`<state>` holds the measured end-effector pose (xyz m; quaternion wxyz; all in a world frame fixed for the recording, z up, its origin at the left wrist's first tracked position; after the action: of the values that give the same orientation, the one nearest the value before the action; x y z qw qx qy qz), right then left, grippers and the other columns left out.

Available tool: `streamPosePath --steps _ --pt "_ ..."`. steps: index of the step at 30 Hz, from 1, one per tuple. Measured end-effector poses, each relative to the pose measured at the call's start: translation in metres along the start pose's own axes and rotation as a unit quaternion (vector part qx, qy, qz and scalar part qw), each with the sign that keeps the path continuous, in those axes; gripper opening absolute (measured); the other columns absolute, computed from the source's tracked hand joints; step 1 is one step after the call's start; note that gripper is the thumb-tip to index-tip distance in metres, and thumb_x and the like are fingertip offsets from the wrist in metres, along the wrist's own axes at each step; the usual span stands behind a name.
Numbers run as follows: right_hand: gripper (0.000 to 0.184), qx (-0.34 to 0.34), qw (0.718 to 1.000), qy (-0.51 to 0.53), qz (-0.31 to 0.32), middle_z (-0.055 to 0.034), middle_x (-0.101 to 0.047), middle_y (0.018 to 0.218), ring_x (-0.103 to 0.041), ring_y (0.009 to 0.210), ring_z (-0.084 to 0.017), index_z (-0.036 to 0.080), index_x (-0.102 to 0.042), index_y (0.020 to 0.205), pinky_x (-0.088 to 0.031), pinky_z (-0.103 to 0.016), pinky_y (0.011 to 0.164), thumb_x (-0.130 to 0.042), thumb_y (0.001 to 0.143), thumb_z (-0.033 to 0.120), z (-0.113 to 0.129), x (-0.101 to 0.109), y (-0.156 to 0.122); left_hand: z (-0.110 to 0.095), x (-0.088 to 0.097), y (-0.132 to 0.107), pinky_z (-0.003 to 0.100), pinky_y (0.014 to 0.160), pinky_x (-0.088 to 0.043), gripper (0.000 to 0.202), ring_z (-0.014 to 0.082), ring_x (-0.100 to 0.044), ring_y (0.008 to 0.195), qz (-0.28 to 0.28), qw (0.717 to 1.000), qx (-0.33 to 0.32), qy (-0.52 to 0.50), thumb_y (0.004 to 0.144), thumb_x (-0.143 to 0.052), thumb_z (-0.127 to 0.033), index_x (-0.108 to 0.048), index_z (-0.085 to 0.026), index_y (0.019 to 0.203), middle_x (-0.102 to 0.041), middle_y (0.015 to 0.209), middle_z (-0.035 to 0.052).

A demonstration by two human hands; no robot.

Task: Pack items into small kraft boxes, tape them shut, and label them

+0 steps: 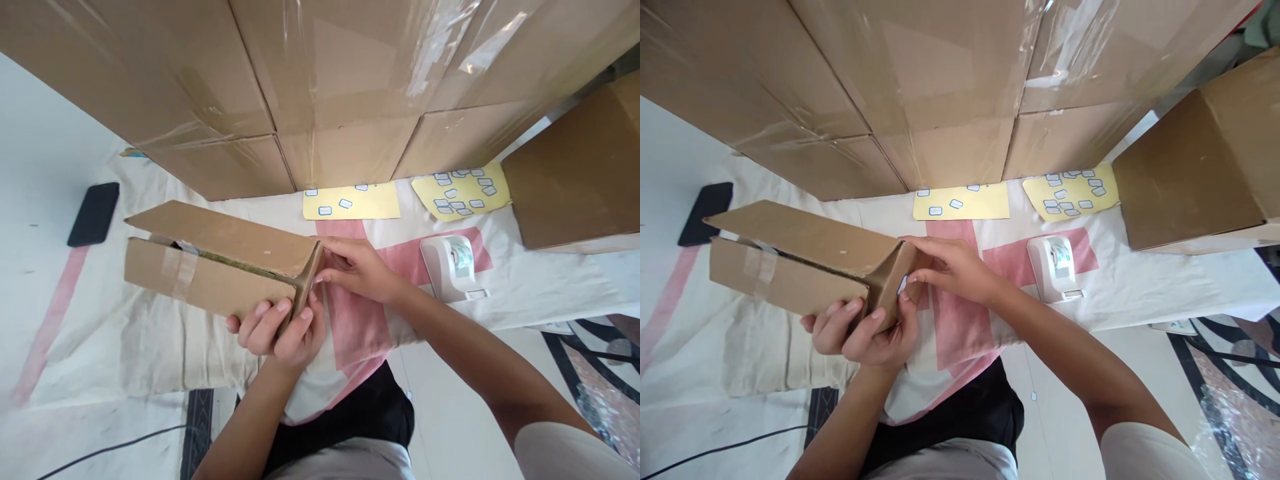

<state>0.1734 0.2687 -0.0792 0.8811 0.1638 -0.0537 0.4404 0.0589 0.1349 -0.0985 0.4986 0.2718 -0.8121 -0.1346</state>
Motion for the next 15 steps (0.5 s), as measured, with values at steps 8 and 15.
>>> streamPosePath --steps 8,15 --pt "0.059 0.004 0.994 -0.111 0.007 -0.0082 -0.070 0.130 -0.068 0.096 -0.020 0.022 -0.053 0.149 -0.054 -0.034 0.090 -0.067 0.096 0.045 0.003 0.002 -0.002 -0.034 0.024 -0.003 0.055 0.117 -0.027 0.043 0.0254 -0.047 0.110 -0.287 0.946 -0.132 0.074 0.067 -0.077 -0.016 -0.046 -0.031 0.093 -0.051 0.098 0.0030" --pt "0.060 0.032 0.991 -0.126 0.003 -0.0098 -0.069 0.128 -0.068 0.089 -0.018 0.023 -0.052 0.149 -0.059 -0.035 0.083 -0.058 0.089 0.020 -0.002 0.006 -0.003 -0.040 0.034 0.001 0.053 0.119 -0.021 0.038 0.0239 -0.051 0.102 -0.287 0.947 -0.143 -0.014 0.071 -0.070 -0.016 -0.049 -0.031 0.100 -0.055 0.097 0.0020"
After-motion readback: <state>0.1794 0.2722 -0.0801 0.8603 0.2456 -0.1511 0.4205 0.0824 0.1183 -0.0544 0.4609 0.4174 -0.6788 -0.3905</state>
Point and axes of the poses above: each hand's wrist, its own y-axis towards the middle knuckle, its own x-axis out of the back of the hand, z = x × y, the point moved 6 cm from there along y, towards the middle knuckle
